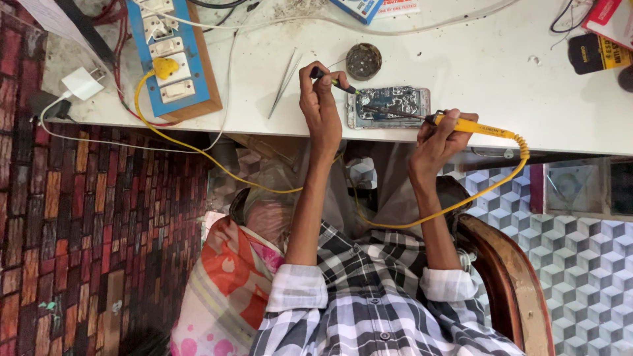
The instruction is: The person solders a circuit board using a soldering iron and solder wire. They repeatedly apply heat to various points on the board while feeding solder to create connections.
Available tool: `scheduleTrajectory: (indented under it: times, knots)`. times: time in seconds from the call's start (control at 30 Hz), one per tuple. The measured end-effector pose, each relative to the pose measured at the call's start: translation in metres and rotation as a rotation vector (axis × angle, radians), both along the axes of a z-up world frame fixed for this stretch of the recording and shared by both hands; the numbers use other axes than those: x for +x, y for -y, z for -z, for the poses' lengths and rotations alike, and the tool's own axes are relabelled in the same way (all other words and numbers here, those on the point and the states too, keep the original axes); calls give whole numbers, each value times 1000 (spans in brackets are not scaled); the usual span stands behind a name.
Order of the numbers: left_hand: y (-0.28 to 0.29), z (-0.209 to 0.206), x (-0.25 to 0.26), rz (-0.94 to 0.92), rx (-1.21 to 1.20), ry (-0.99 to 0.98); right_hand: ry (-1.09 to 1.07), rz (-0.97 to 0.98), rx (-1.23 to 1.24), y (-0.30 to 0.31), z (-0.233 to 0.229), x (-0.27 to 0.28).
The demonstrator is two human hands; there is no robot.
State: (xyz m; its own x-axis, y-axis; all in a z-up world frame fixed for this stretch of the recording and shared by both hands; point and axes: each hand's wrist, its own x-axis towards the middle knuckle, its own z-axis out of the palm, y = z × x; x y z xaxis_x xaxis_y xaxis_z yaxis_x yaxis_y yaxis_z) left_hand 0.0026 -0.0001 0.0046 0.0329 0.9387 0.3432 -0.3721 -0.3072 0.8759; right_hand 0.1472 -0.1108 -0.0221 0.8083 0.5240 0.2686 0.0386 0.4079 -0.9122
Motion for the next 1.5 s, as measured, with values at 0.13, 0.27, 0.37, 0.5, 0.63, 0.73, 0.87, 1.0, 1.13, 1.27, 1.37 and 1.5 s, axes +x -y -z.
scheduleTrajectory:
  times: [0.13,0.27,0.37,0.5,0.63,0.73,0.87,1.0,1.13,1.27,1.37,1.5]
  knots:
    - [1,-1,0,3,20,18,16,-9,-3,0,0,0]
    - [1,-2,-1,16,11,33,41,-10,-13,1,3,2]
    - [2,-2,-1,17,5,13,57,-7,-22,1,6,4]
    - [0,-1,-1,15,15,23,59,-12,-10,-1,8,5]
    - [0,-1,0,16,27,36,73,6,-16,1,7,4]
    - [0,-2,-1,17,26,34,47,-3,-18,2,6,4]
    - [1,-3,-1,-1,28,9,27,-7,-16,2,6,5]
    - [1,-5,-1,-8,23,1,30,-8,-11,0,7,5]
    - [1,-2,-1,3,24,17,43,-1,-16,1,7,5]
    - [0,-1,-1,-2,34,-4,32,-18,-4,1,6,6]
    - [2,0,-3,2,33,-11,26,-30,-9,3,6,5]
    - [1,-2,-3,-4,-2,-32,32,-25,2,1,9,7]
